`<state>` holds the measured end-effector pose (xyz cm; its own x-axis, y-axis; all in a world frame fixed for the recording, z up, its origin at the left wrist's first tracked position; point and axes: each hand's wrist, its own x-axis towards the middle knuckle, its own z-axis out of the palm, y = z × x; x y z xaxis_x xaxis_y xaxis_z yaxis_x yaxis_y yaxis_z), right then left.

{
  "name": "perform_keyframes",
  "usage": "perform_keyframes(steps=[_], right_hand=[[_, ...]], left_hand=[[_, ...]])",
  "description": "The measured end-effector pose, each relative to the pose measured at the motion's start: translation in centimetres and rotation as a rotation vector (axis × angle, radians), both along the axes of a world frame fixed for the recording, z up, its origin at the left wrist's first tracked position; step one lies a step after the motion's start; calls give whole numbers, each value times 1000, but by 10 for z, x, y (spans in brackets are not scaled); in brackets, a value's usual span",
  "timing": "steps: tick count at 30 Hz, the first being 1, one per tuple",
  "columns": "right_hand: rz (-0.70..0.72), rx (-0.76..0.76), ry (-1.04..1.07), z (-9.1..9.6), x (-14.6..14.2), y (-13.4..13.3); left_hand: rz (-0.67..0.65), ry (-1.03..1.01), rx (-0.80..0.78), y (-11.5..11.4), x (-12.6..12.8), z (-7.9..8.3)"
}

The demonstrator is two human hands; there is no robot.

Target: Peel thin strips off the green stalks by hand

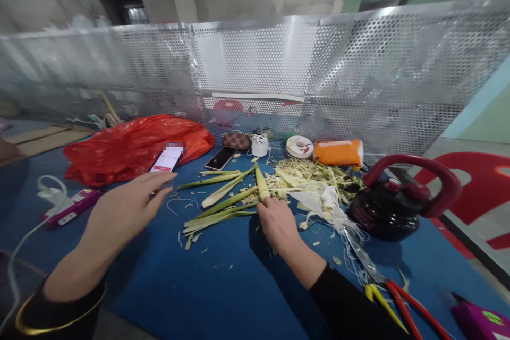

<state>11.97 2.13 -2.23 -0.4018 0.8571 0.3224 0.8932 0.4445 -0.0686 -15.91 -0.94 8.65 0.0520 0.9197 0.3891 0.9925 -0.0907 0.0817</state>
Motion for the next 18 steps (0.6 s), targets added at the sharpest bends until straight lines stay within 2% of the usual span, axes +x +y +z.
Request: perform_keyframes(steps=[2,4,6,10,12,14,16,18], right_hand=[[17,27,-7,1,0,-3],[42,53,-2,10,2,-6],[77,60,24,29,6,-6],[121,55,98,88,14,1],[119,62,151,116,17,7],[144,28,244,135,18,14],[187,-6,373,144,19,23],[219,-12,509,143,18,34]], left_hand=[[-41,-144,119,0,16,15],[-189,-317,120,6,37,22],[-378,-400,-27,17,58,20],[-732,-577,-379,48,93,4],[-793,-742,-528,62,102,-3],[-816,-959,-640,70,105,-6],[-811,-1090,-673,74,104,-6],[-808,-1154,-709,74,100,-4]])
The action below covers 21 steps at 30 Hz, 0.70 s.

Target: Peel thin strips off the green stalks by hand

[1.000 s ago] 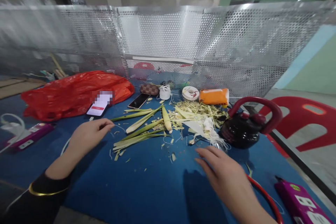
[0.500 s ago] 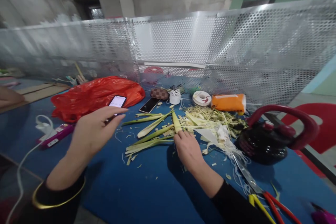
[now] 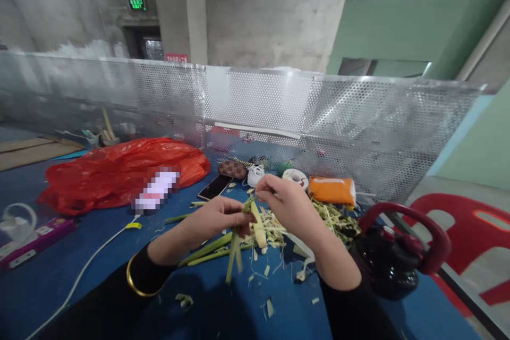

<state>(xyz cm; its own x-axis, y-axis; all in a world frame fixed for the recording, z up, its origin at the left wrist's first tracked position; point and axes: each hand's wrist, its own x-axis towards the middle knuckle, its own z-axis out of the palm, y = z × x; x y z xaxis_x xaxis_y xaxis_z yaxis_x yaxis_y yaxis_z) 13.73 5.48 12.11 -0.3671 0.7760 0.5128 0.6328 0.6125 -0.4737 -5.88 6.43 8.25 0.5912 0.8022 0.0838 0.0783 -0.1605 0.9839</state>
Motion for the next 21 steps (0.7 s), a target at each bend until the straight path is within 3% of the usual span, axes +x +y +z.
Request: perform_keyframes(steps=[3,5,8,12,15,18,21], right_hand=[[-24,2,169,-14,-3,16],[-135,38,305,-26,-7,24],[-316,239,415,-40,-15,28],[-237,552,230,-46,-30,20],[-191,720,-44,-47,-37,16],[-172,711,-198,-47,-36,18],[-138,630,-209,-45,-30,22]], left_hand=[[59,-123,-150,0,-4,4],[120,-173,-235,2,-5,4],[195,-230,-358,8,-4,2],[187,-354,-516,11,-4,-2],[153,-384,-518,9,-5,-2],[85,-331,-490,7,-5,-1],[70,-327,-505,8,-6,0]])
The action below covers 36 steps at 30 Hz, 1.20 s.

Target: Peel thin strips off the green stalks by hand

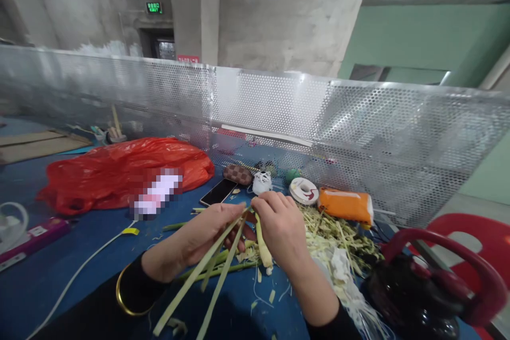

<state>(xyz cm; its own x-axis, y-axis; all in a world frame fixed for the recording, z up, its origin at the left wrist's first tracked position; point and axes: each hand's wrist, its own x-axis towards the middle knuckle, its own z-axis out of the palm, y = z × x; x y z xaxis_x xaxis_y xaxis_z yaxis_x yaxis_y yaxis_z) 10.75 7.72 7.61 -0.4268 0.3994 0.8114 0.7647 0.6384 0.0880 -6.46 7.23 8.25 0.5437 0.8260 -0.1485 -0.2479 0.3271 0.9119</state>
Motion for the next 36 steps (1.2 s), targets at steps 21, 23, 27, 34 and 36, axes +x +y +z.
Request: perform_keyframes(steps=[21,23,27,34,36], right_hand=[[134,-893,421,4,-11,-12],[232,-991,500,-2,-21,-13],[310,-1022,634,-18,-39,-11],[510,-1280,772,-12,-37,-14],[530,-1341,737,-4,-33,-16]], left_hand=[[323,-383,41,6,3,-4],[349,-410,65,7,4,-6],[387,-405,95,7,5,-9],[339,-344,66,9,0,-7],[304,-289,92,9,-2,-6]])
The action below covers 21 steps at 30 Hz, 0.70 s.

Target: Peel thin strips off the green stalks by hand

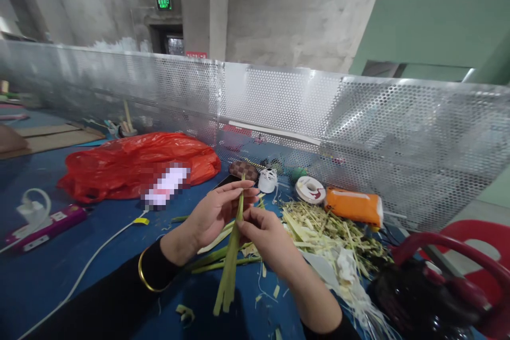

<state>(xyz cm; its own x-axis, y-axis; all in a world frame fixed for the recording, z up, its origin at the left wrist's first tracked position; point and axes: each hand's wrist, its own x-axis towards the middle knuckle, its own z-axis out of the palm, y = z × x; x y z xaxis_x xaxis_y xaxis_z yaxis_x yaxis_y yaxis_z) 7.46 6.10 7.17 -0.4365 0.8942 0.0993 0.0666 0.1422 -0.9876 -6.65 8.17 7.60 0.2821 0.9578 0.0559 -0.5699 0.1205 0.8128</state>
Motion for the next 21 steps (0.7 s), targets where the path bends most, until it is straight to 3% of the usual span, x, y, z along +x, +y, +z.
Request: perform_keyframes(steps=[3,11,21], right_hand=[[-32,99,-134,5,5,0],[-369,410,-499,-6,3,1],[-407,565,-565,-3,7,0]], left_hand=[[59,118,37,0,-1,1],[239,237,150,-2,0,6],[293,260,166,0,-2,5]])
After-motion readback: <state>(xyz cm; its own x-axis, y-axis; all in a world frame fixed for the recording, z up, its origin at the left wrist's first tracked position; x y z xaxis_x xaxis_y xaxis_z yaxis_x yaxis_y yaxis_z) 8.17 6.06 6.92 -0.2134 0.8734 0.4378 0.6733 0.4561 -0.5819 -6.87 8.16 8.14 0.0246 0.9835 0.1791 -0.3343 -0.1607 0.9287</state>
